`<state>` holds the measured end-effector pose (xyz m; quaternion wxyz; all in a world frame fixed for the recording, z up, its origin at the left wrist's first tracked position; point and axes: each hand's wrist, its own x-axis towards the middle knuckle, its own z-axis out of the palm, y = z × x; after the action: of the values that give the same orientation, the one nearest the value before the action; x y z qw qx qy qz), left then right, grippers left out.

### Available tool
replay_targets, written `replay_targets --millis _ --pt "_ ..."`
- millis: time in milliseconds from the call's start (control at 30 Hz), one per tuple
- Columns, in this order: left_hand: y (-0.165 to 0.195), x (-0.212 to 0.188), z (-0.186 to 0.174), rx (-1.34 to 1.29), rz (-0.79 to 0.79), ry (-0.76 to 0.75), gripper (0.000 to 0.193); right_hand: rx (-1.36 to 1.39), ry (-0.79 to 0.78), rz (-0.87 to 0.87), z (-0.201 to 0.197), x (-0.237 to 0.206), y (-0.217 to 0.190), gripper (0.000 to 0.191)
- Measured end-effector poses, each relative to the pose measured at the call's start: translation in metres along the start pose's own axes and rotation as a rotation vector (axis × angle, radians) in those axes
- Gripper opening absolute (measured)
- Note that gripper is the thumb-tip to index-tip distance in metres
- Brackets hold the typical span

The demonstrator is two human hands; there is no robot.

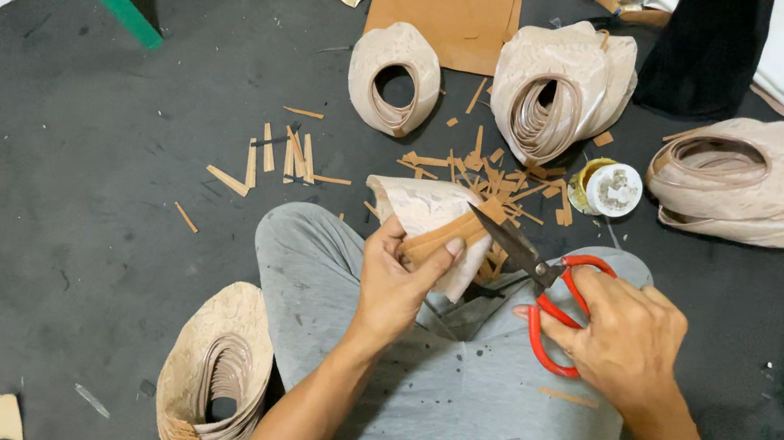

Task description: The person sits cross-legged on the floor of a workshop, holding a shoe upper fitted over a last and using scissors to cut away excess cardboard strips wrapped around it. They trim the strips piece by piece, letting cut pieces fall onto the floor, and work through several shoe uppers one at a time.

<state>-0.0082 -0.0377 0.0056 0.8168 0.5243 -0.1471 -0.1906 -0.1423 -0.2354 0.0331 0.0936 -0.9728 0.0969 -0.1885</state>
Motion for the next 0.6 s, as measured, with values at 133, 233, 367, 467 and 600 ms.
replay_targets --millis 133,233,367,467,600 --pt "0.002 0.003 0.0 -0.045 -0.024 0.037 0.037 0.005 -0.01 -0.027 0.004 -0.008 0.009 0.049" --pt "0.005 0.007 -0.005 -0.029 -0.032 0.026 0.043 0.085 -0.148 0.167 0.006 -0.013 0.017 0.049" --pt "0.009 0.012 -0.019 -0.15 -0.146 -0.062 0.043 0.122 -0.187 0.174 0.002 -0.012 0.027 0.049" --pt "0.011 0.016 -0.028 -0.198 -0.234 -0.106 0.034 0.089 -0.225 0.129 -0.011 -0.012 0.029 0.056" --pt "0.015 0.018 -0.029 -0.097 -0.197 -0.159 0.032 0.04 -0.178 0.013 -0.026 -0.003 0.027 0.064"
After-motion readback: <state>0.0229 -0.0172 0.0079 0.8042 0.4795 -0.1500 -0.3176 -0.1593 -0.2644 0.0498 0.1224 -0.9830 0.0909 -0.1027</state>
